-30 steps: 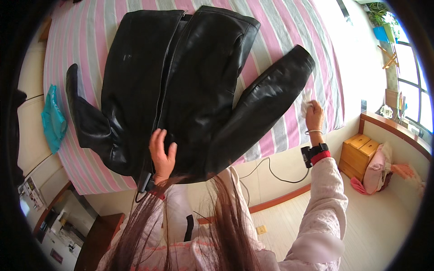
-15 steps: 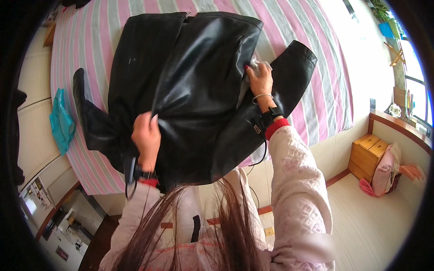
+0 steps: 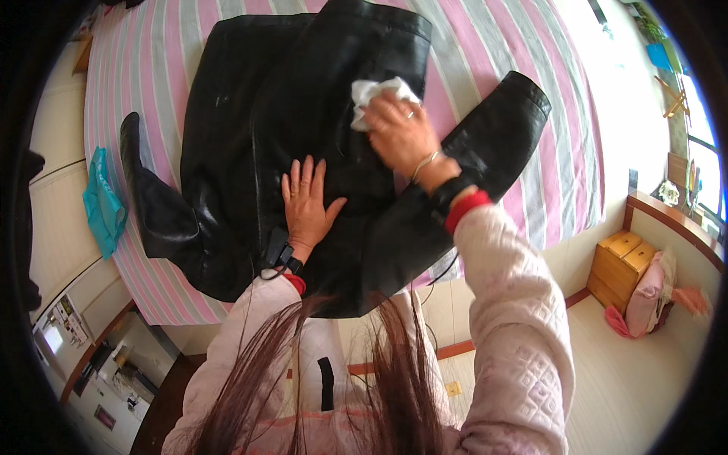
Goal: The person wipes a black leather jacket with a white cloth on a striped bed, then folds the jacket and places it into a teal bag. The person then walks to a dresser and wipes its surface with the same cloth.
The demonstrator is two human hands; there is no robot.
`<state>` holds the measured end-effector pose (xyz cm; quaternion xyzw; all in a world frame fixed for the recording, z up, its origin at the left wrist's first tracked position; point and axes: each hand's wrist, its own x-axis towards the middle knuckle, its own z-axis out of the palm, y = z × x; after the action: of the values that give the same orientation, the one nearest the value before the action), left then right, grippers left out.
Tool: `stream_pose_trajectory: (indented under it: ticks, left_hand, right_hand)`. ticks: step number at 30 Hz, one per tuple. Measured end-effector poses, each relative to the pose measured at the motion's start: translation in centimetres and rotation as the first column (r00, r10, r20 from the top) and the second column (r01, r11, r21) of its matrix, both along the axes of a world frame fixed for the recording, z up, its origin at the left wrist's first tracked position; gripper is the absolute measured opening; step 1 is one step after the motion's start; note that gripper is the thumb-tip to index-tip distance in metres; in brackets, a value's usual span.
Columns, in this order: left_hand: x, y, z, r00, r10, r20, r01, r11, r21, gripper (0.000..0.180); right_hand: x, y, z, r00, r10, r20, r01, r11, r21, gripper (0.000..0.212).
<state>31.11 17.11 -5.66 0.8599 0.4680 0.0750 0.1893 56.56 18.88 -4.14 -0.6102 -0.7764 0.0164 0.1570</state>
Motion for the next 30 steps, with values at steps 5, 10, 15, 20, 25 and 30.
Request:
stream_pose_trajectory:
  ticks: [5, 10, 15, 20, 25, 30]
  left_hand:
    - [-0.7, -0.5, -3.1, 0.999, -0.013, 0.048, 0.008, 0.996, 0.093, 0.080]
    - [-1.1, -0.8, -4.0, 1.000, -0.003, -0.004, 0.004, 0.999, 0.051, 0.077]
    - [-1.0, -0.9, -4.7, 0.998, -0.016, 0.054, 0.012, 0.997, 0.073, 0.077]
    - [-1.1, -1.2, -4.9, 0.999, -0.022, 0.029, 0.020, 0.997, 0.075, 0.078]
    - [-1.1, -1.2, -4.8, 1.000, -0.021, 0.021, 0.020, 0.998, 0.063, 0.080]
    - [-1.3, -1.3, -4.8, 1.000, -0.016, 0.007, 0.016, 0.999, 0.034, 0.079]
  right_hand:
    - [7.1, 4.7, -2.4, 0.980, -0.196, 0.023, 0.196, 0.953, -0.230, 0.038]
    - [-1.8, 3.3, -1.5, 0.660, -0.238, -0.712, 0.197, 0.970, -0.142, 0.027]
    - [1.3, 10.3, 0.2, 0.929, 0.358, 0.089, -0.353, 0.933, -0.071, 0.034]
    - [12.2, 16.5, 1.0, 0.724, -0.558, -0.406, 0.527, 0.827, -0.197, 0.017]
    - [-3.0, 9.2, 0.4, 0.934, 0.265, -0.240, -0.307, 0.939, -0.156, 0.029]
    - [-1.8, 15.0, -4.5, 0.948, 0.269, 0.173, -0.279, 0.960, 0.037, 0.020]
